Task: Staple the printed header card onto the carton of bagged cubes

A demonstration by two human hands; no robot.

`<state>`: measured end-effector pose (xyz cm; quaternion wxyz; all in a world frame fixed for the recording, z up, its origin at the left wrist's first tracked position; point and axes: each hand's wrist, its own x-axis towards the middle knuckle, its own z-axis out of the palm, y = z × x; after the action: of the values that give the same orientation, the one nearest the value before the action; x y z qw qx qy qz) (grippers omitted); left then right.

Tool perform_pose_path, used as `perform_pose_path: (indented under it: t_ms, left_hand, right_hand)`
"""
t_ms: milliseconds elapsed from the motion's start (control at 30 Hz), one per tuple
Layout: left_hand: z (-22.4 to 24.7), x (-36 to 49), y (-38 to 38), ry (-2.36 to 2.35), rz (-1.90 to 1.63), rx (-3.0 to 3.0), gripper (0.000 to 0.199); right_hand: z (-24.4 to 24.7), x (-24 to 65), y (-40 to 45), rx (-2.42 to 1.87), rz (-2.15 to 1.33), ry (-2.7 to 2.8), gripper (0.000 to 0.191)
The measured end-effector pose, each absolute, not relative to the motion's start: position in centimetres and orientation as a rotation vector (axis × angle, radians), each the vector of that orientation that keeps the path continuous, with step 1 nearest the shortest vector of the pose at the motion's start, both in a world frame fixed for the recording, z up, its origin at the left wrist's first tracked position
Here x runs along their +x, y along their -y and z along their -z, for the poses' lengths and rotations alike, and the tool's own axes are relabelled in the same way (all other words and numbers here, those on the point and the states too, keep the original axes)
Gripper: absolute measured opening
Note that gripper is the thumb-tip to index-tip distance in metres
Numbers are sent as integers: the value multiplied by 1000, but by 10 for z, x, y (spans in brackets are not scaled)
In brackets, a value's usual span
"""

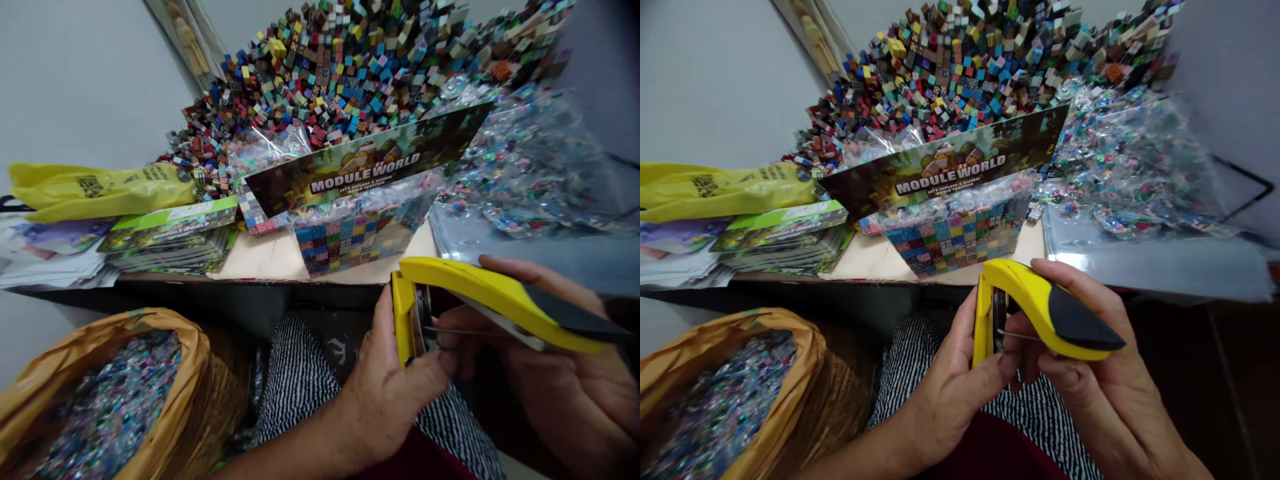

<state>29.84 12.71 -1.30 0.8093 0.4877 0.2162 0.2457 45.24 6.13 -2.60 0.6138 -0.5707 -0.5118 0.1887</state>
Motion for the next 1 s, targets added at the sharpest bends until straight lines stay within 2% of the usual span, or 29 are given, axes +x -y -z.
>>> perform_pose_path:
  t_ms: [167,433,767,1000]
  left_hand:
    - [16,299,-128,-459,-510,1069,66]
    - [15,297,-131,-465,-530,1032,66]
    - [22,301,-137,-423,-457,919,66]
    - [23,304,-136,-544,-503,898,55]
  right_hand:
    - [31,455,-62,-1336,-528,1272,68]
    - [21,460,-66,-1306,-507,1438,64]
    - [11,454,-70,-1443,-68,1605,54]
    - [14,456,-68,-1599,59,1598,52]
